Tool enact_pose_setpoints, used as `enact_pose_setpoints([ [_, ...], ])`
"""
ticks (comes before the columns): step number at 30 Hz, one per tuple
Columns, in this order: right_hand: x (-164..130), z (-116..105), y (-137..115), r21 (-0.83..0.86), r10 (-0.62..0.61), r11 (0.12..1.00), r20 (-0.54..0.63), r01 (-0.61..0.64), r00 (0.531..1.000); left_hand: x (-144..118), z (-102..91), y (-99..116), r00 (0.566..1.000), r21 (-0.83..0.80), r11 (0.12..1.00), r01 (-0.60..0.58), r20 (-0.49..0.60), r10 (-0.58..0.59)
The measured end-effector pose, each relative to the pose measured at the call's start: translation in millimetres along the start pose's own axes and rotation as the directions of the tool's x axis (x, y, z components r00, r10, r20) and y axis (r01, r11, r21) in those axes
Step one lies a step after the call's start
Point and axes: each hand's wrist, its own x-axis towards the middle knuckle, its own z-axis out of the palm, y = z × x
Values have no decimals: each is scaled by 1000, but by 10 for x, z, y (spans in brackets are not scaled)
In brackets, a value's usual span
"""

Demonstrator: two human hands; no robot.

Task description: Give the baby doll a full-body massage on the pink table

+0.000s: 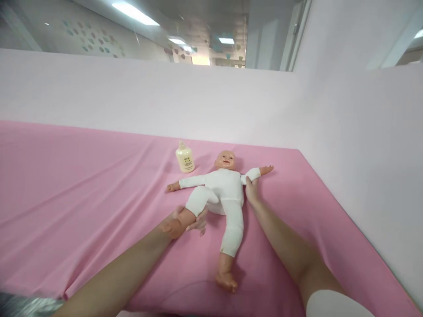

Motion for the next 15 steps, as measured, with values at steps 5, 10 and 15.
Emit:
enact_pose_setpoints([
  [5,-143,98,-151,18,14,1000,100,-16,995,41,154,78,890,-96,972,-217,-428,156],
  [10,-193,83,-245,-97,-176,972,295,212,939,59,225,77,847,-66,982,-175,-518,116],
  [15,-194,96,-243,-148,-198,956,303,252,932,16,188,56,865,-88,988,-124,-498,64],
])
